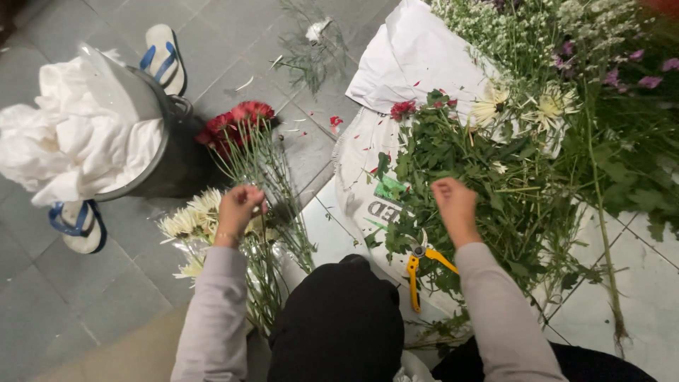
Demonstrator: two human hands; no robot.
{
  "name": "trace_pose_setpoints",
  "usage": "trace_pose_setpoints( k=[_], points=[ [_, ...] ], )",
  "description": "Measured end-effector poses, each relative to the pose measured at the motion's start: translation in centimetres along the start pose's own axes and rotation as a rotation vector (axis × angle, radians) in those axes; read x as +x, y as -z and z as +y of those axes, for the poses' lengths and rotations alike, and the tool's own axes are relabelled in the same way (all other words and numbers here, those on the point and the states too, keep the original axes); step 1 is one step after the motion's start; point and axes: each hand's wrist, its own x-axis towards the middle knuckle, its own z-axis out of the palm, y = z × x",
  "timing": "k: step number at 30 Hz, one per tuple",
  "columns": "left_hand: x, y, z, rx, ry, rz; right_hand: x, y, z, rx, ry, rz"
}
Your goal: The person sits on the floor and trims the stems of red and white flowers using yellow pruning shears. They remove leaves and unwanted parts from the stems, placing the cuttings on the floor and arranging the prepared flowers into bunches.
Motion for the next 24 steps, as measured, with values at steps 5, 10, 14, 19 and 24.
trace_pose_setpoints(
  k=[5, 10, 14, 19, 24],
  points=[
    [2.1, -0.4, -8.4, -0.069, 0.061, 0.029, 0.8, -2.8, -3.2, -0.24, 0.118, -0.056],
    [4.0, -0.7, -12.4, 0.021, 0.043, 0.096, 2.1, -4.5, -4.2, -0.415, -0.057, -0.205],
    [3.8, -0.5, -12.4, 0.408, -0.034, 0.166, 3.0, -3.6, -4.0, -0.272, -0.121, -0.379],
    [3.1, -0.8, -11.7, 0.533, -0.083, 0.186, 2.4, 0.2, -5.8, -0.059, -0.132, -0.374],
    [1.1, -1.6, -8.7, 0.546, -0.118, 0.176, 3.8, -1.6, -6.2, -0.238, -0.068, -0.334]
  ],
)
